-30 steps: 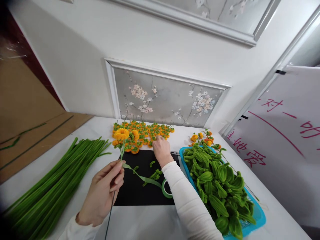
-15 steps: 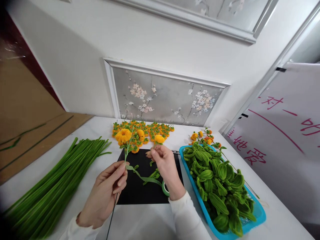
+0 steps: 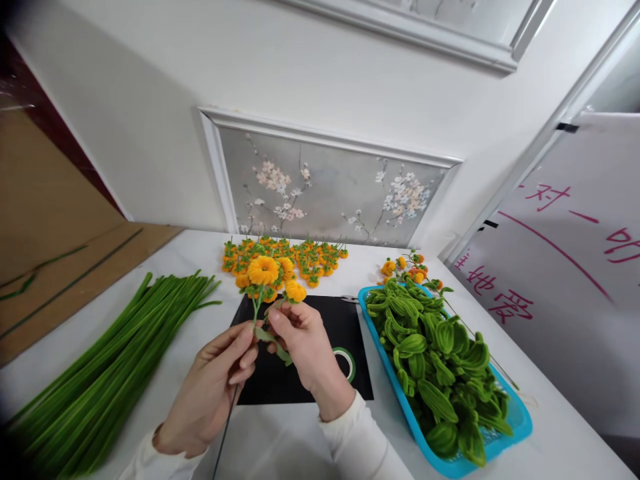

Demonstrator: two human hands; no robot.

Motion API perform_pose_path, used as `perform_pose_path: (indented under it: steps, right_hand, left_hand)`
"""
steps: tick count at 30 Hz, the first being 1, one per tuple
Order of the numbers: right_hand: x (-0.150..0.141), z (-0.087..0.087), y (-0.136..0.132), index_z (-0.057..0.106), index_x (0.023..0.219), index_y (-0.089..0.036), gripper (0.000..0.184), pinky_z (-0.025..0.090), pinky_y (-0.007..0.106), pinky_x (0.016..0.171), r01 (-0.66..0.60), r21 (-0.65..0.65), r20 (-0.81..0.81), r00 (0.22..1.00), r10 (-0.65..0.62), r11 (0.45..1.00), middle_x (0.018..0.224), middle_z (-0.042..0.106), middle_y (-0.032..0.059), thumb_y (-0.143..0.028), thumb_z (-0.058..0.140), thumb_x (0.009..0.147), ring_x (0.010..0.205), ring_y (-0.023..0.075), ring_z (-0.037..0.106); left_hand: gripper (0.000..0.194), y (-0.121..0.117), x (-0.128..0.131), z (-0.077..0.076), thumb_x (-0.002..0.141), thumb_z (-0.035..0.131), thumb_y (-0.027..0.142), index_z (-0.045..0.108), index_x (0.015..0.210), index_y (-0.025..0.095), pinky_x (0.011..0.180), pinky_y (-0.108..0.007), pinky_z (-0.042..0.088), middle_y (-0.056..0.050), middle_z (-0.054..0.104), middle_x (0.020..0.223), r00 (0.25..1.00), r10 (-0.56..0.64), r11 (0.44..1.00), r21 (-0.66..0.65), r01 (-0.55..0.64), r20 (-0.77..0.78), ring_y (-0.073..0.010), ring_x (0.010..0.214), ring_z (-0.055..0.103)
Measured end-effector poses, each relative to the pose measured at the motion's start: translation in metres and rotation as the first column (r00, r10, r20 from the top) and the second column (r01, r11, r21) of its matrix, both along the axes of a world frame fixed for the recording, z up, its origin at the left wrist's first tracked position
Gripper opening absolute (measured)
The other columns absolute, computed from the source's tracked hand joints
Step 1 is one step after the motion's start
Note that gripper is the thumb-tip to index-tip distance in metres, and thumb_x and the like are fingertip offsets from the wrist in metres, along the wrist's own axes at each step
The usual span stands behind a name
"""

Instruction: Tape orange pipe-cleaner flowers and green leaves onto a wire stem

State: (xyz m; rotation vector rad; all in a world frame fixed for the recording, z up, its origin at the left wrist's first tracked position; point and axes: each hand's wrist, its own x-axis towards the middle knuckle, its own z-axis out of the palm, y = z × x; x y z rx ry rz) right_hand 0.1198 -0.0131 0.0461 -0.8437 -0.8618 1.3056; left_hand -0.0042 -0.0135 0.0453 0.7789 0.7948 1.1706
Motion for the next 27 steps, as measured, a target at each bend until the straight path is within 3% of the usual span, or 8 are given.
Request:
perform_pose_path:
  steps: [5,8,14,18,23,27]
  right_hand:
    - [0.003,0.002,-0.001,0.058,0.071,-0.016,0.027,0.019,0.016,0.038,-0.039,-0.029,-0.030,0.999,0.039,0.999,0.060,0.045,-0.0056,-0.038,0.073,0.071,0.045,0.0032,0.030]
    - [0.007,0.003,-0.001,0.057,0.070,-0.015,0.027,0.013,0.019,0.039,-0.067,-0.037,-0.055,0.996,0.065,0.997,0.056,0.043,-0.0067,-0.037,0.073,0.071,0.042,0.0019,0.021]
    - [0.010,0.004,-0.002,0.062,0.070,-0.014,0.024,0.012,0.021,0.039,-0.054,-0.043,-0.012,0.999,0.053,0.998,0.054,0.044,-0.0062,-0.035,0.074,0.069,0.042,0.0024,0.022]
    - [0.011,0.004,-0.003,0.064,0.070,-0.014,0.023,0.012,0.021,0.039,-0.064,-0.060,0.077,0.995,0.069,0.996,0.053,0.049,-0.0052,-0.036,0.072,0.070,0.042,0.0030,0.021]
    - [0.009,0.006,-0.003,0.065,0.067,-0.015,0.020,0.019,0.021,0.039,0.051,-0.042,0.238,0.971,-0.040,0.998,0.053,0.051,-0.0044,-0.034,0.071,0.067,0.043,0.0046,0.028]
    - [0.008,0.007,-0.003,0.064,0.067,-0.017,0.018,0.028,0.020,0.044,0.084,-0.002,0.249,0.965,-0.081,0.996,0.062,0.056,-0.0030,-0.031,0.073,0.063,0.049,0.0069,0.039]
  left_hand:
    - [0.024,0.000,0.001,0.000,0.066,0.078,0.029,0.075,0.084,0.015,0.037,-0.012,0.026,0.002,0.049,0.057,1.000,0.005,1.000,0.008,-0.005,0.003,-0.0052,0.050,0.035]
    - [0.027,-0.002,0.002,0.002,0.065,0.079,0.027,0.075,0.088,0.015,0.037,-0.012,0.026,0.002,0.048,0.058,1.000,-0.011,1.000,0.004,0.011,0.006,-0.0052,0.050,0.034]
    - [0.026,-0.002,0.003,0.001,0.065,0.079,0.028,0.075,0.089,0.016,0.038,-0.013,0.026,0.003,0.048,0.053,1.000,-0.015,1.000,-0.007,0.015,-0.006,-0.0050,0.048,0.033]
    - [0.022,-0.002,0.003,-0.001,0.066,0.079,0.027,0.075,0.085,0.016,0.038,-0.013,0.027,0.000,0.055,0.061,0.999,-0.034,0.999,-0.001,0.034,-0.015,-0.0052,0.050,0.038]
    - [0.018,-0.002,0.002,-0.001,0.067,0.078,0.026,0.075,0.082,0.016,0.039,-0.013,0.029,-0.002,0.059,0.067,0.998,-0.058,0.998,0.003,0.058,-0.003,-0.0050,0.051,0.041]
    - [0.017,-0.002,0.002,-0.002,0.068,0.077,0.026,0.074,0.081,0.016,0.040,-0.013,0.031,-0.001,0.059,0.066,0.998,-0.063,0.998,0.001,0.063,-0.015,-0.0050,0.051,0.041]
